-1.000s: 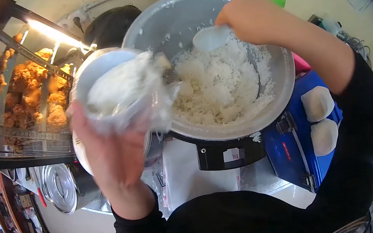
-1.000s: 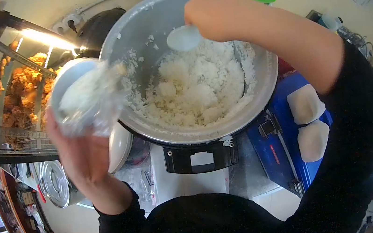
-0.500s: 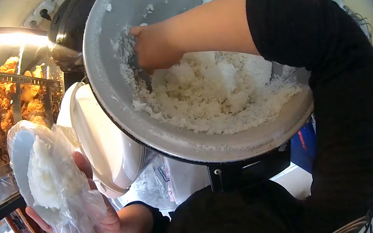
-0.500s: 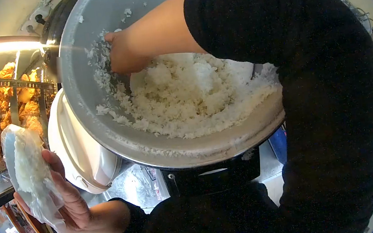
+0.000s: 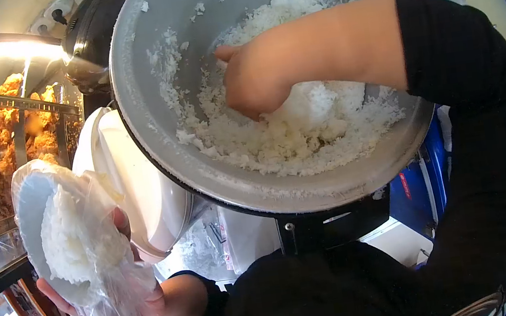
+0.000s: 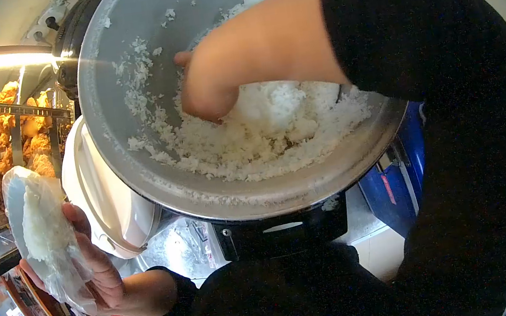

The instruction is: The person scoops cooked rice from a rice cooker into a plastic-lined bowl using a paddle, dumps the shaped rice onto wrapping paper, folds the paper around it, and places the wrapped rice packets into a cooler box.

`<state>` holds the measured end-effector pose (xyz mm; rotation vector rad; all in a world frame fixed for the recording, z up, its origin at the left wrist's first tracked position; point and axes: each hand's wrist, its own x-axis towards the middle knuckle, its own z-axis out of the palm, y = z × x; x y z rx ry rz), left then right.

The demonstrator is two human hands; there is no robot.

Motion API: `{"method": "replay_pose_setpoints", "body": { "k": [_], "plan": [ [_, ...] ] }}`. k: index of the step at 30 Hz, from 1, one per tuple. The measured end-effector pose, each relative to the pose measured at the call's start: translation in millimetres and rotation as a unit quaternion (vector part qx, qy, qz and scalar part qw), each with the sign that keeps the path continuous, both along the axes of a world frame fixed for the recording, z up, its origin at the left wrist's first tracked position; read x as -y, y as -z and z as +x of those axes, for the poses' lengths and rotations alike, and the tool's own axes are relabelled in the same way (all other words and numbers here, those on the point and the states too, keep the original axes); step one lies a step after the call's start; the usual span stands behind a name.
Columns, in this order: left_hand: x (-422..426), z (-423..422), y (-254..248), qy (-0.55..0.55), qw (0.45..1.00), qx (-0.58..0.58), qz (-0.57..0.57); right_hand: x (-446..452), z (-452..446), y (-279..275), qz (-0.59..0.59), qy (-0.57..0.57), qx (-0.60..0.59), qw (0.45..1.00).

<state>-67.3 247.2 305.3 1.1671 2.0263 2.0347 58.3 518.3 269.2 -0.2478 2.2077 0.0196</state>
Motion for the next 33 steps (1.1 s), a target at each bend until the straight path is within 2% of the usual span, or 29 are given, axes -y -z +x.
{"method": "replay_pose_setpoints", "body": {
  "k": [6, 7, 8, 10, 11, 12, 13, 14, 17, 19, 20, 22, 23, 24, 27, 33],
  "plan": [
    [-14.6, 25.8, -1.8, 0.024, 0.997, 0.072, 0.034, -32.0, 51.4, -27.4, -0.091, 0.234, -0.060, 0.966],
    [-14.9, 33.7, -2.1, 0.028, 0.997, 0.066, 0.032, -37.2, 59.1, -34.3, -0.115, 0.288, -0.067, 0.948],
    [-16.4, 40.4, -2.1, 0.037, 0.998, -0.044, 0.020, -41.5, 66.2, -43.4, -0.139, 0.341, -0.075, 0.927],
    [-21.1, 47.2, -9.3, 0.095, 0.993, 0.033, 0.061, -45.4, 80.7, -67.3, -0.159, 0.419, -0.102, 0.888],
    [-25.0, 48.7, -17.5, 0.144, 0.959, 0.216, 0.113, -45.3, 87.9, -83.3, -0.155, 0.444, -0.121, 0.874],
    [-29.3, 50.2, -26.0, 0.192, 0.886, 0.389, 0.161, -46.3, 95.6, -95.7, -0.151, 0.467, -0.141, 0.860],
    [-32.9, 52.6, -32.1, 0.237, 0.778, 0.545, 0.203, -50.1, 105.0, -104.0, -0.168, 0.475, -0.180, 0.845],
    [-36.7, 58.4, -33.8, 0.268, 0.789, 0.528, 0.165, -55.5, 115.3, -112.4, -0.185, 0.480, -0.219, 0.829],
    [-53.9, 72.5, -33.0, 0.408, 0.689, 0.584, 0.131, -45.6, 135.4, -141.5, -0.205, 0.493, -0.366, 0.762],
    [-68.4, 88.8, -39.7, 0.370, 0.719, 0.588, 0.032, -26.7, 141.0, -157.5, -0.194, 0.502, -0.445, 0.716],
    [-75.9, 97.0, -39.6, 0.396, 0.725, 0.563, 0.026, -12.5, 140.5, -161.8, -0.194, 0.509, -0.479, 0.688],
    [-90.6, 112.4, -44.9, 0.412, 0.716, 0.561, 0.055, 16.5, 145.3, -157.0, -0.021, 0.409, -0.567, 0.715],
    [-96.4, 117.5, -47.6, 0.419, 0.711, 0.560, 0.069, 34.5, 147.2, -152.4, 0.116, 0.285, -0.584, 0.751],
    [-100.4, 120.1, -49.9, 0.400, 0.720, 0.563, 0.072, 51.6, 149.5, -146.5, 0.250, 0.151, -0.581, 0.760],
    [-100.7, 121.7, -49.4, 0.388, 0.730, 0.554, 0.091, 82.5, 158.6, -119.2, 0.187, 0.155, -0.628, 0.739],
    [-97.2, 117.9, -54.0, 0.387, 0.745, 0.542, 0.035, 87.4, 162.5, -126.1, 0.125, 0.172, -0.571, 0.793]
  ]
}}
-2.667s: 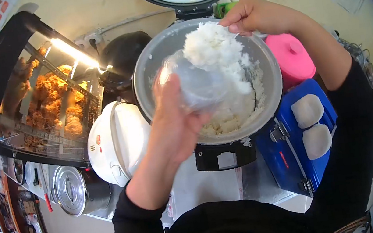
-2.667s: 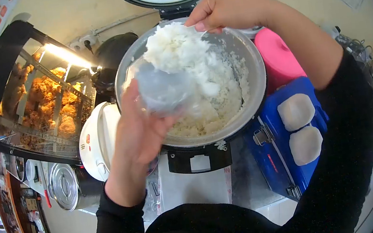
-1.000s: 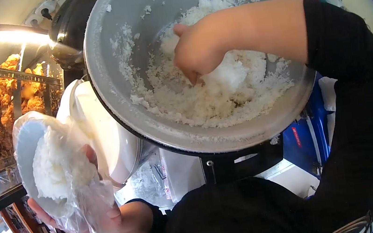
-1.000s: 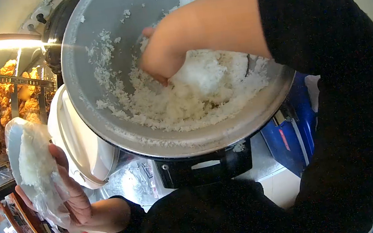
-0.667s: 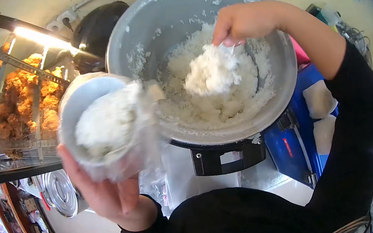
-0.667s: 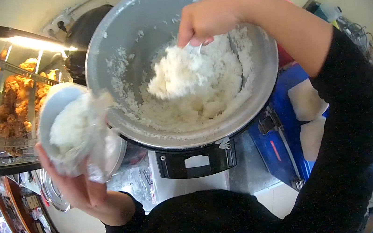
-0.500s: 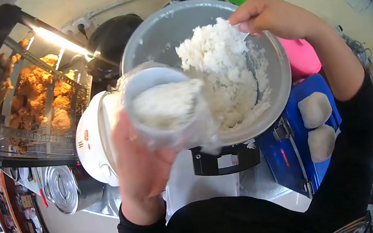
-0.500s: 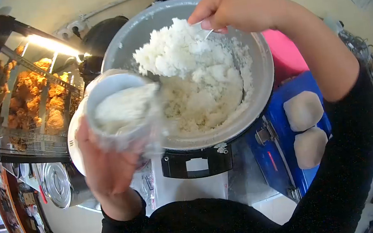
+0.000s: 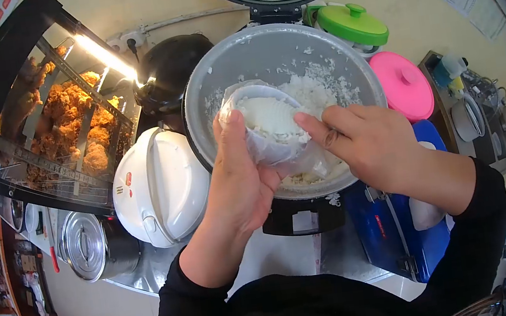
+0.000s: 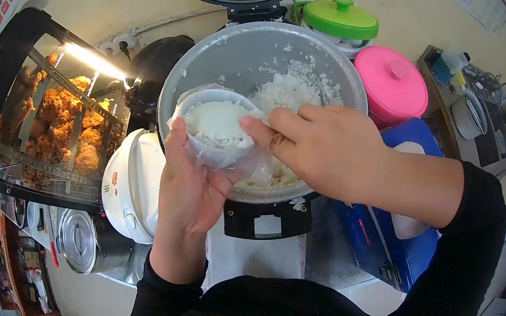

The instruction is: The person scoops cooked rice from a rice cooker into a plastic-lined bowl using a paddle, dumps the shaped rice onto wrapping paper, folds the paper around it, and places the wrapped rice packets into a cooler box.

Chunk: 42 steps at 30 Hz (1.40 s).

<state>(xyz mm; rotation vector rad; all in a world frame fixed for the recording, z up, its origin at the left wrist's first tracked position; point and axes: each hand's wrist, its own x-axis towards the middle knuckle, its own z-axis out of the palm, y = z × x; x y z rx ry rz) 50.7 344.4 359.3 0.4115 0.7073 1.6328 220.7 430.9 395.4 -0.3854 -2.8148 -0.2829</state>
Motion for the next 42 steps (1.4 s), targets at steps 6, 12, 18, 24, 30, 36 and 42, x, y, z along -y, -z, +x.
{"method": "replay_pose_setpoints", "body": {
  "k": [6, 12, 18, 24, 30, 36, 42],
  "plan": [
    [7.1, -41.4, 6.6, -0.015, 0.994, -0.110, 0.009, -67.3, -29.8, -13.1, 0.002, 0.043, -0.018, 0.999],
    [41.6, -75.5, 14.0, -0.065, 0.990, 0.051, 0.112, -106.6, -108.9, 72.8, -0.079, 0.042, 0.305, 0.948],
    [59.6, -82.1, 29.2, -0.362, 0.864, -0.350, 0.023, -101.0, -170.6, 152.2, 0.007, -0.154, 0.339, 0.928],
    [90.1, -109.2, 37.7, -0.438, 0.757, -0.484, -0.039, -92.0, -182.3, 144.6, -0.028, -0.204, 0.453, 0.867],
    [97.0, -112.2, 37.6, -0.427, 0.727, -0.534, -0.063, -102.2, -192.4, 221.1, 0.021, -0.217, 0.544, 0.810],
    [100.4, -112.7, 34.7, -0.309, 0.496, -0.811, -0.022, -87.2, -164.6, 150.5, -0.117, -0.138, 0.582, 0.793],
    [76.2, -79.5, 32.6, -0.349, 0.814, -0.464, 0.001, -122.4, -107.2, 89.5, -0.329, -0.002, 0.462, 0.824]
  ]
}}
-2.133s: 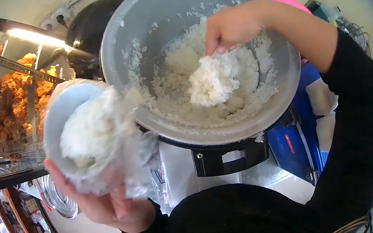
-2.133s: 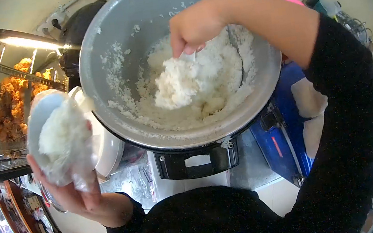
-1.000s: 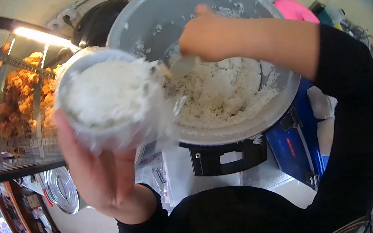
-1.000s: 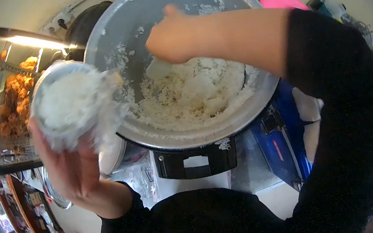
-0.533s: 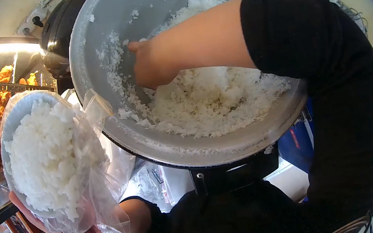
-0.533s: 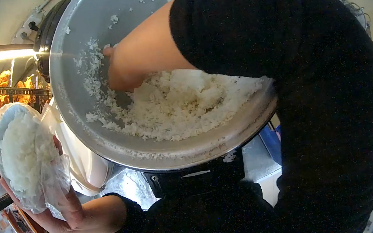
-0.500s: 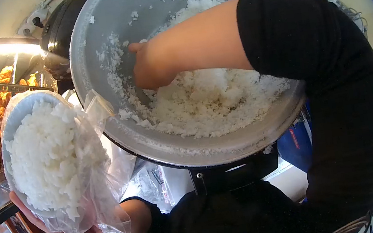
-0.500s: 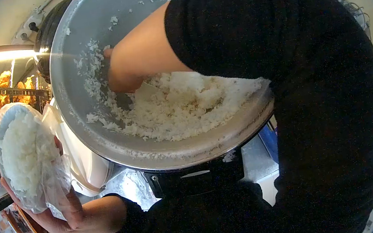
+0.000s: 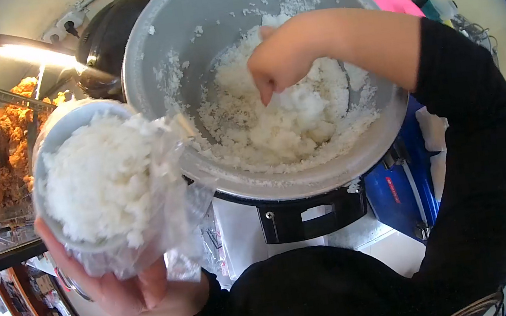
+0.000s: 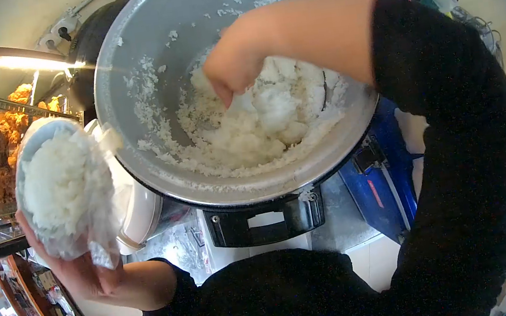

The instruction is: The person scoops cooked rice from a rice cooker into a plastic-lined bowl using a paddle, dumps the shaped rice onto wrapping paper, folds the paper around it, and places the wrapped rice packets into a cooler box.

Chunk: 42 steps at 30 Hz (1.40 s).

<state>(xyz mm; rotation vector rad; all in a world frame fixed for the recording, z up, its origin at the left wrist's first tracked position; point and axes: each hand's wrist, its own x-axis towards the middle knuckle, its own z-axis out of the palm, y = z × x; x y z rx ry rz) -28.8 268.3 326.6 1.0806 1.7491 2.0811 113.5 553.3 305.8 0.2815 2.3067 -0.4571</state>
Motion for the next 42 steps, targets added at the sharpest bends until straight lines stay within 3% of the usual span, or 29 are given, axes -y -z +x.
{"method": "replay_pose_setpoints", "body": {
  "k": [1, 2, 6, 8, 9, 11, 13, 15, 25, 28, 31, 34, 37, 40, 42],
  "plan": [
    [-5.5, -0.4, -10.6, 0.036, 0.981, 0.185, 0.035, -6.8, 11.8, -10.3, -0.024, 0.048, -0.037, 0.998],
    [-10.6, -0.6, -18.5, 0.074, 0.927, 0.362, 0.069, -5.7, 20.8, -33.6, -0.029, 0.099, -0.048, 0.994],
    [-23.6, 13.8, -16.4, 0.295, 0.817, 0.483, 0.106, -19.5, 70.0, -80.9, -0.017, 0.211, -0.225, 0.951],
    [-37.9, 26.8, -16.9, 0.341, 0.799, 0.491, 0.071, -11.9, 90.8, -102.0, -0.008, 0.259, -0.330, 0.908],
    [-44.3, 35.1, -17.3, 0.321, 0.836, 0.445, 0.015, -0.4, 95.0, -110.4, -0.002, 0.277, -0.371, 0.887],
    [-57.7, 52.9, -18.4, 0.349, 0.825, 0.444, 0.015, 32.7, 103.2, -121.7, 0.007, 0.305, -0.450, 0.839],
    [-66.3, 70.0, -21.5, 0.352, 0.819, 0.452, 0.030, 65.0, 107.9, -117.9, 0.219, 0.048, -0.496, 0.839],
    [-72.1, 83.0, -26.0, 0.337, 0.816, 0.466, 0.062, 113.1, 106.4, -105.7, 0.352, 0.050, -0.419, 0.835],
    [-70.8, 84.6, -22.6, 0.307, 0.864, 0.397, 0.041, 137.2, 116.1, -100.2, 0.313, -0.019, -0.434, 0.845],
    [-72.7, 75.6, -15.2, 0.320, 0.859, 0.397, 0.052, 121.9, 116.6, -101.0, 0.317, 0.048, -0.483, 0.815],
    [-72.7, 69.4, -11.1, 0.337, 0.848, 0.407, 0.053, 93.8, 120.1, -107.4, 0.132, 0.226, -0.529, 0.807],
    [-71.9, 67.5, -12.2, 0.338, 0.846, 0.408, 0.063, 97.7, 114.6, -111.9, -0.154, 0.390, -0.512, 0.750],
    [-73.2, 71.7, -13.0, 0.333, 0.852, 0.399, 0.069, 116.4, 96.7, -96.3, -0.149, 0.361, -0.482, 0.784],
    [-76.4, 71.1, -5.1, 0.324, 0.862, 0.380, 0.079, 118.3, 85.0, -67.0, -0.081, 0.262, -0.603, 0.749],
    [-79.1, 68.6, -0.2, 0.330, 0.870, 0.354, 0.090, 119.0, 84.2, -75.2, -0.065, 0.263, -0.559, 0.784]
  ]
}}
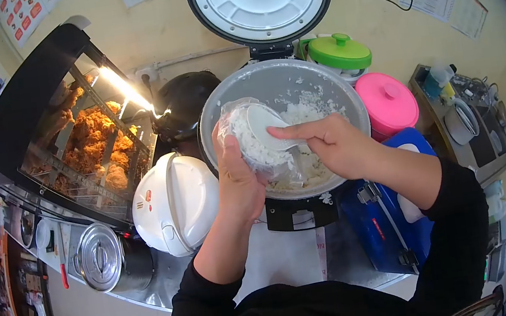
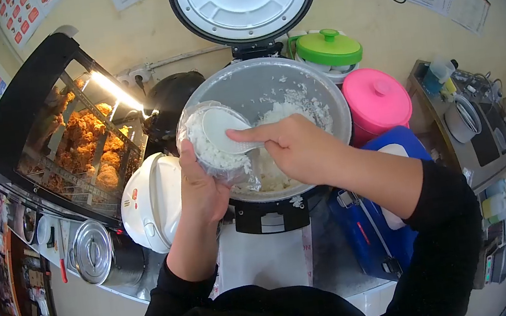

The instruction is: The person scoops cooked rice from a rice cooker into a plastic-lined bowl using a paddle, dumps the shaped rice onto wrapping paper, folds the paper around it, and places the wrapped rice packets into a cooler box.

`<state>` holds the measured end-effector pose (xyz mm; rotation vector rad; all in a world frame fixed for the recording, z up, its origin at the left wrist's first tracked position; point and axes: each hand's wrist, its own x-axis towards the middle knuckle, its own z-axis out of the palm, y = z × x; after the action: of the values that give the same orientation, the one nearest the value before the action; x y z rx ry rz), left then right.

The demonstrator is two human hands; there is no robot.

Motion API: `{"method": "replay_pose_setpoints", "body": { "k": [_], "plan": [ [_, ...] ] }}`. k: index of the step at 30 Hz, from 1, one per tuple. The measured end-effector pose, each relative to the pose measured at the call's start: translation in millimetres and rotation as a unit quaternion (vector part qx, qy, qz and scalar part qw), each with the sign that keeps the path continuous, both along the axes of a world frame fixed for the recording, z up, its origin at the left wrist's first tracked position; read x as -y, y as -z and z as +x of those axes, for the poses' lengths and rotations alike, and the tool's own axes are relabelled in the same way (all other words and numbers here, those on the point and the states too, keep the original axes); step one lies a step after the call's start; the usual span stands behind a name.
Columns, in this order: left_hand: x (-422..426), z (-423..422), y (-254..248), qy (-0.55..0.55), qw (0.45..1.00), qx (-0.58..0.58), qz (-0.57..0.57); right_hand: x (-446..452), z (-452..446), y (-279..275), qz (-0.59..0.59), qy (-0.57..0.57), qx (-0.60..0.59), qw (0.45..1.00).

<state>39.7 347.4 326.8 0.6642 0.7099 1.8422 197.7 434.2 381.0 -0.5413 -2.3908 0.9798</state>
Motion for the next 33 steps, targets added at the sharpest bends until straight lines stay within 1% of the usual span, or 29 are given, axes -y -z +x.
{"method": "replay_pose_setpoints", "body": {
  "k": [1, 4, 5, 6, 7, 10, 11, 13, 14, 16, 17, 18, 19, 20, 22, 23, 24, 26, 27, 28, 29, 30, 32, 33],
  "plan": [
    [1.4, 0.5, -4.1, -0.023, 1.000, -0.002, -0.004, -0.3, -0.2, -7.3, 0.002, 0.000, 0.029, 1.000],
    [10.5, -0.9, -10.5, -0.081, 0.997, -0.009, -0.002, -6.8, 3.6, -48.8, -0.115, 0.065, 0.158, 0.978],
    [13.1, -9.4, -4.8, -0.092, 0.996, -0.013, 0.009, -11.3, 6.6, -46.8, -0.007, 0.068, 0.111, 0.991],
    [19.4, -17.4, -1.8, -0.102, 0.994, -0.018, 0.019, -17.7, 12.1, -38.8, 0.100, 0.068, 0.062, 0.991],
    [31.6, -21.7, -5.3, -0.074, 0.997, -0.016, 0.030, -17.5, 17.0, -34.8, 0.204, 0.068, 0.012, 0.977],
    [71.5, -25.7, -5.6, 0.020, 0.996, 0.020, 0.086, 8.9, 37.2, -34.9, 0.335, 0.122, 0.010, 0.934],
    [84.4, -23.0, -7.8, 0.018, 0.996, 0.022, 0.079, 29.1, 41.1, -38.2, 0.298, 0.102, 0.024, 0.949],
    [108.0, -24.7, 1.2, 0.058, 0.994, 0.067, 0.057, 83.6, 51.8, -47.2, 0.215, 0.064, 0.054, 0.973],
    [119.6, -24.6, 6.8, 0.078, 0.992, 0.091, 0.045, 109.8, 55.1, -49.5, 0.193, 0.060, 0.085, 0.976],
    [139.7, -21.7, 18.2, 0.065, 0.993, 0.095, 0.011, 154.5, 58.5, -48.9, 0.149, 0.050, 0.147, 0.977],
    [148.7, -18.5, 21.5, 0.052, 0.994, 0.093, -0.013, 165.8, 61.8, -34.2, 0.130, 0.024, 0.121, 0.984],
    [157.6, -14.9, 27.6, 0.039, 0.994, 0.092, -0.040, 174.3, 65.2, -14.6, 0.103, 0.020, 0.130, 0.986],
    [166.3, -17.0, 39.0, 0.073, 0.993, 0.075, -0.045, 184.1, 70.1, 10.1, 0.074, 0.016, 0.143, 0.987],
    [171.7, -17.0, 53.9, 0.080, 0.992, 0.066, -0.077, 193.2, 75.6, 39.8, 0.047, 0.012, 0.154, 0.987],
    [188.4, -7.3, 96.0, 0.099, 0.984, 0.051, -0.140, 209.6, 90.9, 145.9, 0.023, 0.023, 0.201, 0.979],
    [190.1, -5.5, 117.6, 0.094, 0.980, 0.068, -0.160, 211.1, 96.8, 187.2, 0.008, 0.013, 0.213, 0.977],
    [194.1, -1.7, 133.5, 0.076, 0.976, 0.042, -0.199, 217.2, 101.3, 220.8, -0.009, 0.003, 0.223, 0.975],
    [196.2, 10.6, 161.6, 0.042, 0.963, -0.013, -0.267, 235.4, 108.0, 270.5, 0.017, 0.019, 0.229, 0.973],
    [196.2, 13.3, 181.0, 0.012, 0.954, -0.189, -0.234, 241.8, 110.8, 280.6, 0.032, 0.029, 0.231, 0.972],
    [195.5, 14.9, 201.2, -0.017, 0.913, -0.360, -0.192, 246.0, 110.7, 282.0, 0.029, 0.042, 0.237, 0.970],
    [195.1, 18.5, 204.8, -0.046, 0.841, -0.519, -0.144, 251.4, 108.6, 282.5, 0.026, 0.055, 0.243, 0.968],
    [197.2, 25.2, 208.8, -0.028, 0.796, -0.589, -0.137, 255.9, 107.8, 283.1, 0.022, 0.068, 0.250, 0.966],
    [197.2, 45.2, 199.9, 0.009, 0.688, -0.716, -0.118, 257.1, 107.8, 285.5, 0.016, 0.075, 0.241, 0.967],
    [195.3, 48.3, 212.3, 0.036, 0.636, -0.766, -0.082, 257.9, 107.6, 286.4, 0.013, 0.079, 0.237, 0.968]
  ]
}}
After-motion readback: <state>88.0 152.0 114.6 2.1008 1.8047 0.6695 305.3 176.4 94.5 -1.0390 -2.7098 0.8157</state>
